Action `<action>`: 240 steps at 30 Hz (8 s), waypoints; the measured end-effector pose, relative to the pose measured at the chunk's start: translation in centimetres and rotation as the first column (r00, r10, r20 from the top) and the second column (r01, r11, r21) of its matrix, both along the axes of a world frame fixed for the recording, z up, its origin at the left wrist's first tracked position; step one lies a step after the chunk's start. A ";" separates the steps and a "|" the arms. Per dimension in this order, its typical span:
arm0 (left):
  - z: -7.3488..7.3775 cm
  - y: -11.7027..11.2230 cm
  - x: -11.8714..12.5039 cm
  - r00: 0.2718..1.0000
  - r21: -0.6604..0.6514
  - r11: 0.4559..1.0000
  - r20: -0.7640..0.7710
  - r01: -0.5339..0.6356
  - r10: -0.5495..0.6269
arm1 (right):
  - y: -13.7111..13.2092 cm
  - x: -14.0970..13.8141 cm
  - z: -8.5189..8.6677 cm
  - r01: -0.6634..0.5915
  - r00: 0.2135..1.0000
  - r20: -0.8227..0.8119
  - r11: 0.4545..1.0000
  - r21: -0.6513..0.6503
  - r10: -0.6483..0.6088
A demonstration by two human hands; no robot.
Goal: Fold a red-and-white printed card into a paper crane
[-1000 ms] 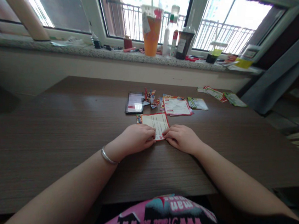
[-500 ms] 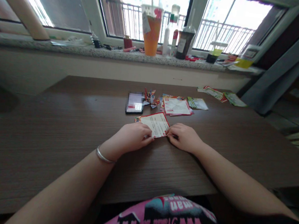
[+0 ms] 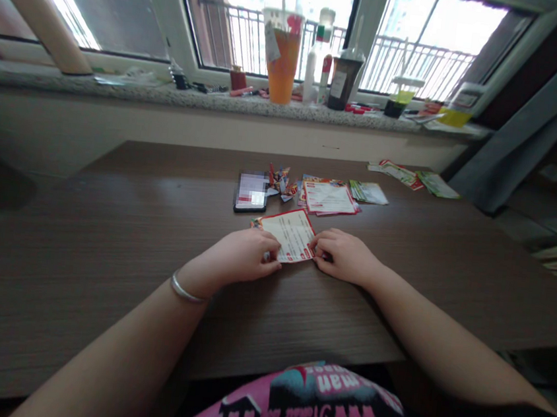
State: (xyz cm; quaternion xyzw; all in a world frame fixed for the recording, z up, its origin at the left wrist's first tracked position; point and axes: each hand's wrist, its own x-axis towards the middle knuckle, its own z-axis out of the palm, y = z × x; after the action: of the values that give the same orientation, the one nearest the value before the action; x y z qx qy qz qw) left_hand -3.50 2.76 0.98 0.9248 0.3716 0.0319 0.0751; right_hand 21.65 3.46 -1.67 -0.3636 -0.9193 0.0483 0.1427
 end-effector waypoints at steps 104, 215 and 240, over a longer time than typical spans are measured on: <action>-3.2 1.9 0.3 0.908 0.128 0.908 0.191 -0.399 0.372 | 0.4 -0.6 -1.1 0.011 0.999 0.034 0.993 0.117 -0.015; -0.3 -0.5 0.3 0.975 0.093 0.978 -0.108 -0.185 0.195 | -0.4 -1.1 -0.3 0.103 0.988 0.104 0.989 0.107 -0.115; -0.7 -2.0 1.8 0.963 0.224 0.955 -0.140 -0.194 0.229 | -0.5 -1.4 -0.1 0.096 0.986 0.120 0.987 0.131 -0.111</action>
State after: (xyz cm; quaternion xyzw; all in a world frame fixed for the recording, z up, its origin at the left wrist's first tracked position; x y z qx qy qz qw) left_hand -1.73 0.81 0.27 0.8817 0.4683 0.0020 -0.0571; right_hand 20.28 2.95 -1.78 -0.4037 -0.9076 -0.0401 0.1085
